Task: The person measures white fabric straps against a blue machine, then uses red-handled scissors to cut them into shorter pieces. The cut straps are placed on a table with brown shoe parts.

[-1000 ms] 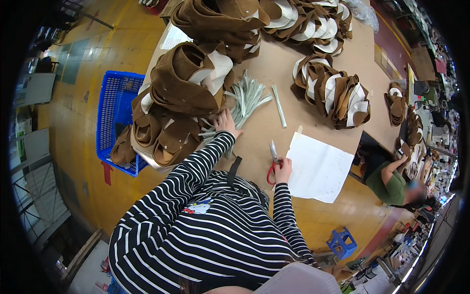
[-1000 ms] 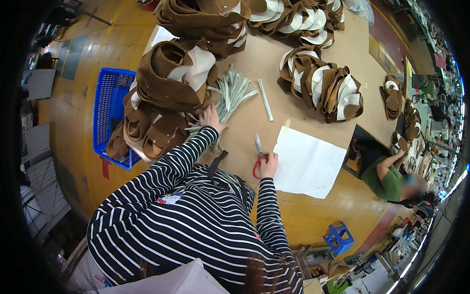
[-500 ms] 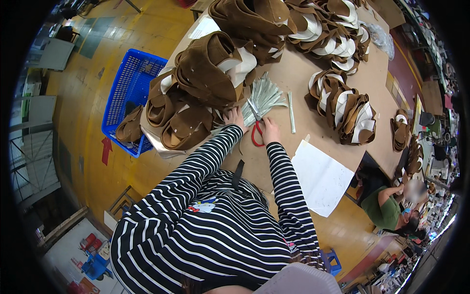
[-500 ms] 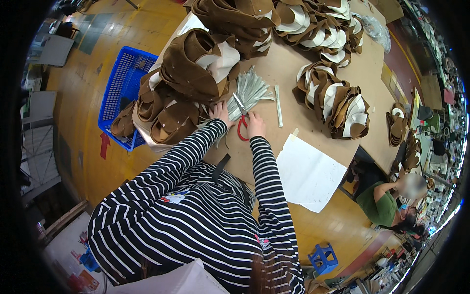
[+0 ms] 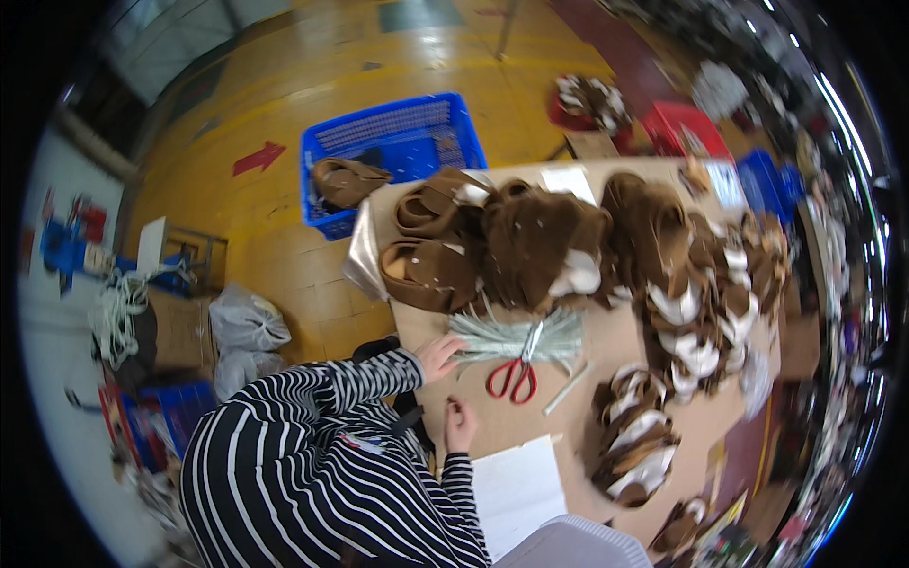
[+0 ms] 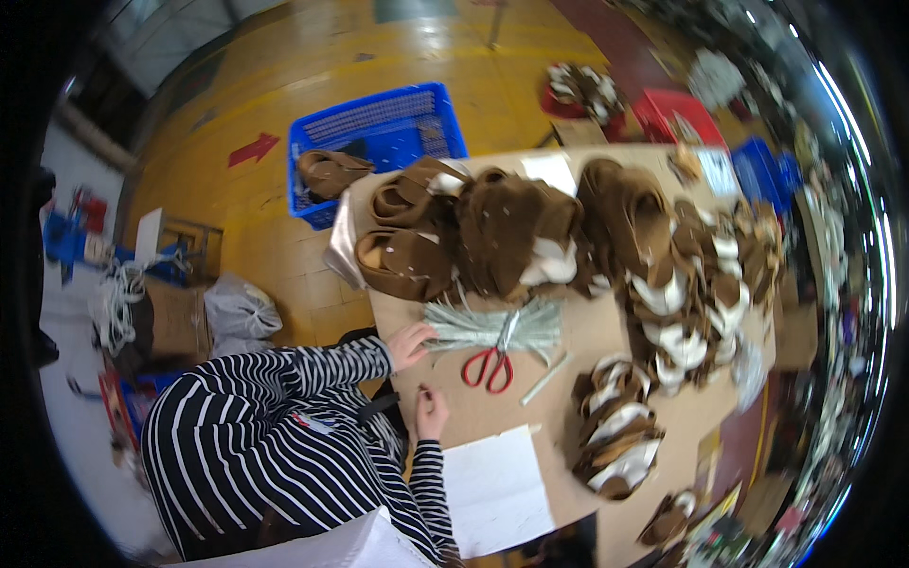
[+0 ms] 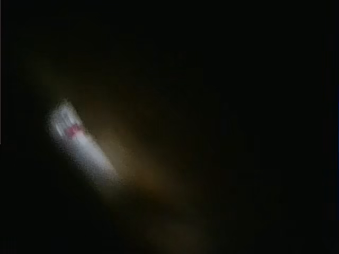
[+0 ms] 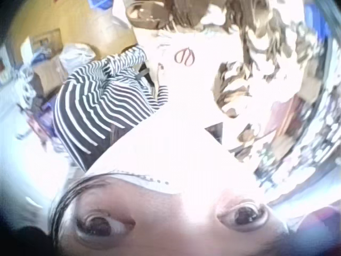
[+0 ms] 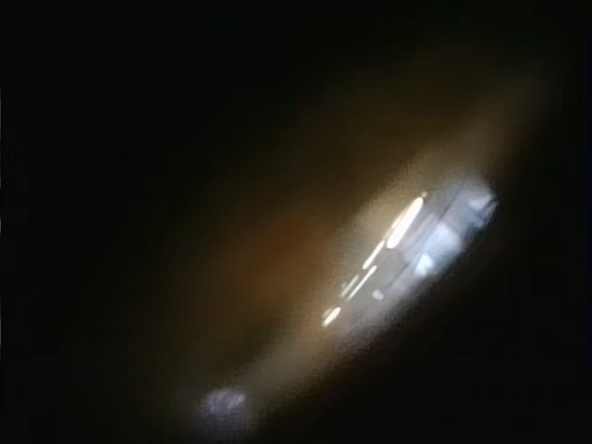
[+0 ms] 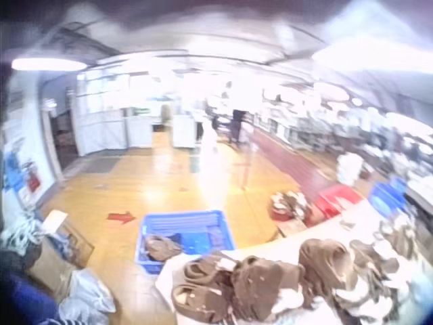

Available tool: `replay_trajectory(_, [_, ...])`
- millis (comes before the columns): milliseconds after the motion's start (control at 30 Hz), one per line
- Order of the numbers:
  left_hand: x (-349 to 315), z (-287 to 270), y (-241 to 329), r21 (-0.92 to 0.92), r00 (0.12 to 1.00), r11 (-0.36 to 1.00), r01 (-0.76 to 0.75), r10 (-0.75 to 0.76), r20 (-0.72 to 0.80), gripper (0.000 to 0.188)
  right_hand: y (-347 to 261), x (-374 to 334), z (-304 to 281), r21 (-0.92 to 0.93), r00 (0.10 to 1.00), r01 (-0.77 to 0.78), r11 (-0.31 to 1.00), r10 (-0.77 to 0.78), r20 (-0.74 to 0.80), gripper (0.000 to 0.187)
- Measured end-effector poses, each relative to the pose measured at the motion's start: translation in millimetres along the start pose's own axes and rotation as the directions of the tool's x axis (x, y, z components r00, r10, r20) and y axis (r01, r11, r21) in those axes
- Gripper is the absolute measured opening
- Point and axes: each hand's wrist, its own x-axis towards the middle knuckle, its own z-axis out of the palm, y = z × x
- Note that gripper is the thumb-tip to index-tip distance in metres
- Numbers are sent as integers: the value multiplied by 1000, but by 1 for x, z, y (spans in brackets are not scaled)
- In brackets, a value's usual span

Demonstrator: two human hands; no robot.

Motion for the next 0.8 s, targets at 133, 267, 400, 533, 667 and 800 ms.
replay_trajectory(133, [-78,-41,-40,91,877,921,379,-389,282,44,36,-30,39,134,669,-313,940,119,734,35])
replay_trajectory(267, [-156,-74,-121,467,383,671,576,-726,571,43,100,-32,66,-271,424,-417,868,449,786,34])
replay_trajectory(400, [-268,-99,-154,346,189,397,850,-843,504,43,131,29,74,-507,474,-319,800,598,646,34])
replay_trajectory(533, [-381,-130,-163,129,157,224,966,-906,393,43,114,80,125,-579,571,-263,771,609,551,33])
replay_trajectory(667, [-478,-161,-168,-48,122,112,993,-938,325,44,81,84,208,-584,601,-225,780,583,547,33])
replay_trajectory(800, [-531,-174,-174,-212,108,44,976,-948,301,44,49,54,297,-580,554,-168,797,563,614,32])
